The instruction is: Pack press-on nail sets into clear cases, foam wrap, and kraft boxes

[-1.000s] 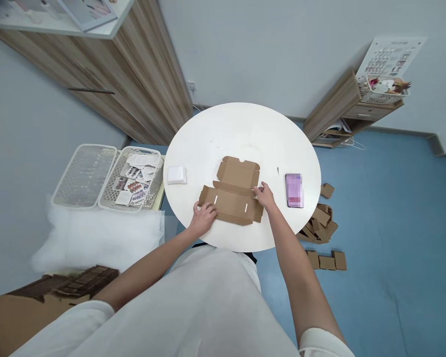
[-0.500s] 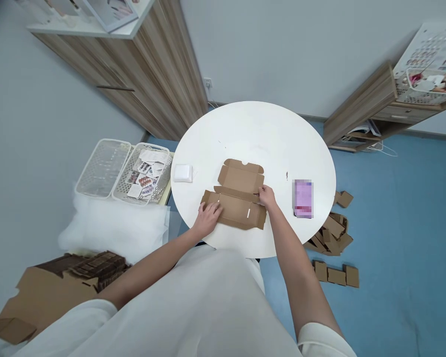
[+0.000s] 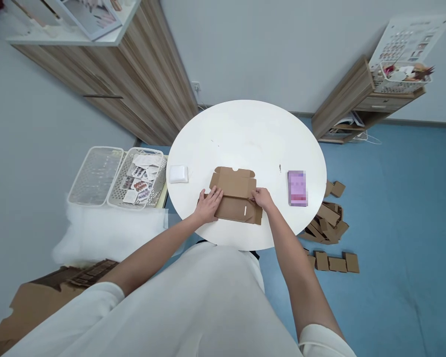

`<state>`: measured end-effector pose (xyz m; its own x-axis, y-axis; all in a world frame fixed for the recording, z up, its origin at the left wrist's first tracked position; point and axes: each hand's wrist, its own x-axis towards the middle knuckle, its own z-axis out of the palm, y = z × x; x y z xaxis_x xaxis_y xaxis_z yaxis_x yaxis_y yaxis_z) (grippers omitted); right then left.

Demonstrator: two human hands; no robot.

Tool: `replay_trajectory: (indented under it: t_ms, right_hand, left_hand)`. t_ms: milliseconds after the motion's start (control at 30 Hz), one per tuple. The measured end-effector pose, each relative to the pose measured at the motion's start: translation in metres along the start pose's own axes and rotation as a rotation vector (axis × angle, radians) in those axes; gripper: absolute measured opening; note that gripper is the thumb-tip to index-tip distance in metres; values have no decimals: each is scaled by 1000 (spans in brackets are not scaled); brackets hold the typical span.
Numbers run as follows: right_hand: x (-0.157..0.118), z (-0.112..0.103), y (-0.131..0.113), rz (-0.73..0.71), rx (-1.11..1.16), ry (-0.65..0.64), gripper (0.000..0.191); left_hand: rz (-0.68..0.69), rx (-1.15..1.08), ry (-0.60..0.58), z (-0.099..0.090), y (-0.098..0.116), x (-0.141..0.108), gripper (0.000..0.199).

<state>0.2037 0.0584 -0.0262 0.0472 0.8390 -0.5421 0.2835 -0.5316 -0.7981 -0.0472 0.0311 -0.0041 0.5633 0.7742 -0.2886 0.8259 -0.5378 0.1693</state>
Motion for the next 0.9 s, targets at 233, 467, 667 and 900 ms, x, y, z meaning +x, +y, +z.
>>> replay_trajectory:
  t_ms: [233,467,667,900]
  right_hand:
    - [-49,17,-1,-287,-522,371,70]
    - [-88,52,18,-483,-1146,30,106]
    - [-84,63,28,-364,-1272,20,107]
    - [-83,68,32,-316,-1129,26,107]
  left_hand:
    - [65,18,21,4,-5,-10,96]
    - [82,97,-10,1,0,-15,93]
    - [35,-15,111,8,-5,-36,97]
    - [-456,-594,166,44,-40,-80,91]
